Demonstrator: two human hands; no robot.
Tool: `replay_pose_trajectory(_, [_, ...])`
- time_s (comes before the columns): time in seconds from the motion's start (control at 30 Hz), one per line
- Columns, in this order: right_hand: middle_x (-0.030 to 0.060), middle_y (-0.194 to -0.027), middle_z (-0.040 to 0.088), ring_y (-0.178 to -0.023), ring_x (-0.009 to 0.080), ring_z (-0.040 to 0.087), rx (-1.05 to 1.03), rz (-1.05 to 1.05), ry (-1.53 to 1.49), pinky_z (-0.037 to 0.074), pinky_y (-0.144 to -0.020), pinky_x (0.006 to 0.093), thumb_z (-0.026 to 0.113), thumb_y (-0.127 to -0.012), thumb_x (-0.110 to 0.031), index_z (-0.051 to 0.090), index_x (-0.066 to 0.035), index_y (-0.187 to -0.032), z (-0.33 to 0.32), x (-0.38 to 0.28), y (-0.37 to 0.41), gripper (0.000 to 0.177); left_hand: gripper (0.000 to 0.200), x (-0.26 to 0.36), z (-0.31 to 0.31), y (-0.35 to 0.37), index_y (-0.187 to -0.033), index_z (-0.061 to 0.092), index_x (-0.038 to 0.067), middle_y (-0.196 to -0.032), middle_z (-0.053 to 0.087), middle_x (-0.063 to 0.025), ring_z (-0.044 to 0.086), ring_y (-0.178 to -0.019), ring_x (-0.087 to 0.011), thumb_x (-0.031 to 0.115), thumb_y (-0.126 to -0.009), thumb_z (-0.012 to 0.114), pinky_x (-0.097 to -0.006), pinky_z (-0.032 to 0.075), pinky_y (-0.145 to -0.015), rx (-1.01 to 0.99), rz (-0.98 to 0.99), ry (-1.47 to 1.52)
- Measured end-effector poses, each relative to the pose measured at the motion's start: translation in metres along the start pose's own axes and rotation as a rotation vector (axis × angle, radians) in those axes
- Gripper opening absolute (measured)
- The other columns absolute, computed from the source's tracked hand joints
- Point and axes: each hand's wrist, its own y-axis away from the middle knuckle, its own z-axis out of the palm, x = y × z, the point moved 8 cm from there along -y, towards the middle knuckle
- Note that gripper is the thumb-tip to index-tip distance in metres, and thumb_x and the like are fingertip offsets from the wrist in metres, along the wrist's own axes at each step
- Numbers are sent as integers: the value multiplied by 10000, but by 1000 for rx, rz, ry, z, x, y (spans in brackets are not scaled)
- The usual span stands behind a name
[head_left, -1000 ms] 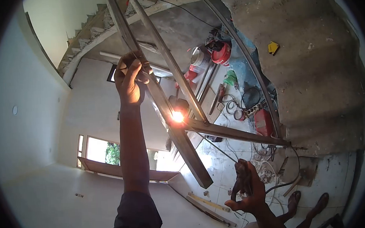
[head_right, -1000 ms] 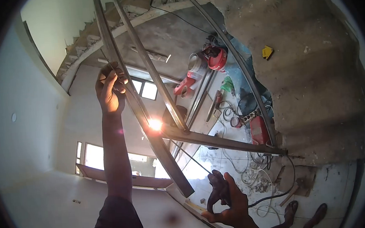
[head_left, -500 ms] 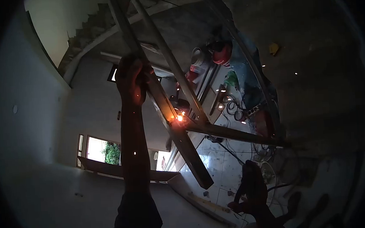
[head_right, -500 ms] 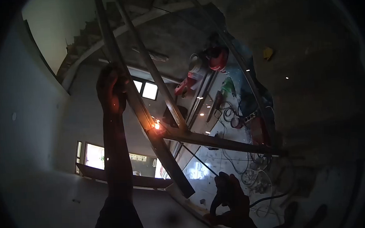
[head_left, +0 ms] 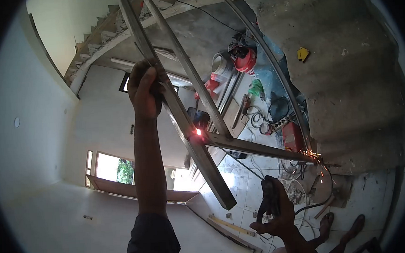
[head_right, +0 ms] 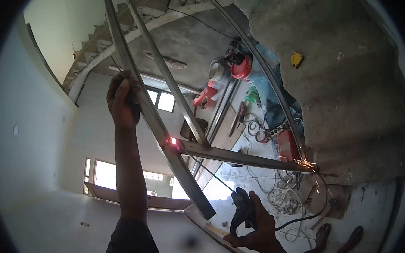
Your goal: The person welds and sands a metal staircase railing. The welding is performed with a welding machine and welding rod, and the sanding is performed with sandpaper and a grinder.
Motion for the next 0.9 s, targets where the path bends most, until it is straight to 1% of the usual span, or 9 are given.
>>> replay_pose_trajectory(0.1, [66, -1190, 592, -818, 90, 553, -18, 13, 33, 464, -628, 229, 977, -442, -363, 323, -9, -1480, -1, 0, -1, 1276, 240, -1, 0, 0, -1172, 562, -53, -895, 649, -101, 599, -663, -100, 66, -966, 535, -202, 469, -578, 2, 2, 4])
replay_pose_trajectory(0.13, [97, -1099, 636, -751, 113, 588, -10, -24, 77, 502, -631, 244, 968, -446, -435, 311, 16, -1476, -1, -1, -1, 1303, 240, -1, 0, 0, -1172, 562, -53, -895, 649, -101, 599, -663, -100, 66, -966, 535, -202, 469, -578, 2, 1, 5])
replay_pose_trajectory(0.2, [128, -1008, 680, -684, 135, 623, -3, -63, 121, 539, -634, 259, 960, -449, -508, 298, 41, -1471, -1, -1, -1, 1336, 240, 0, 1, 1, -1170, 562, -55, -890, 646, -101, 591, -658, -97, 63, -963, 537, -207, 474, -594, 18, 1, -17])
replay_pose_trajectory(0.23, [129, -1006, 682, -683, 132, 623, 12, -77, 120, 538, -631, 255, 957, -453, -511, 300, 39, -1472, -1, -2, -1, 1332, 240, 0, 1, 1, -1170, 562, -55, -890, 646, -101, 591, -658, -97, 63, -963, 537, -207, 474, -594, 18, 1, -17])
replay_pose_trajectory(0.3, [129, -1003, 683, -682, 130, 622, 25, -92, 119, 538, -628, 252, 955, -457, -515, 301, 37, -1472, -2, -4, -1, 1327, 220, 1, 2, -1, -1125, 597, -19, -851, 677, -97, 653, -685, -123, 95, -937, 601, -184, 489, -530, 15, 33, -23])
replay_pose_trajectory(0.6, [129, -987, 686, -688, 120, 624, 47, -89, 76, 539, -622, 242, 956, -470, -502, 293, 43, -1477, -6, -1, -3, 1324, 205, 1, 7, 2, -1091, 595, -7, -857, 688, -108, 673, -687, -146, 82, -910, 633, -202, 498, -548, -29, 13, -100])
replay_pose_trajectory(0.7, [129, -989, 683, -688, 123, 622, 38, -105, 89, 538, -622, 241, 960, -471, -491, 291, 42, -1479, -5, -2, -5, 1322, 211, 1, 6, 1, -1090, 596, -5, -848, 689, -108, 678, -692, -147, 99, -912, 643, -203, 500, -553, -45, 16, -139])
replay_pose_trajectory(0.8, [134, -1001, 682, -690, 127, 625, 52, -166, 114, 539, -622, 243, 961, -469, -493, 294, 38, -1476, -5, -7, -6, 1319, 214, 0, 5, 1, -1089, 598, -3, -847, 689, -107, 677, -690, -148, 107, -913, 652, -202, 500, -555, -34, 20, -156])
replay_pose_trajectory(0.9, [146, -1027, 683, -706, 133, 635, 27, -176, 146, 543, -628, 249, 961, -465, -498, 300, 37, -1470, -4, -8, -4, 1317, 213, 1, 7, 1, -1082, 602, -1, -843, 687, -104, 677, -691, -147, 108, -908, 663, -196, 497, -553, -44, 33, -136])
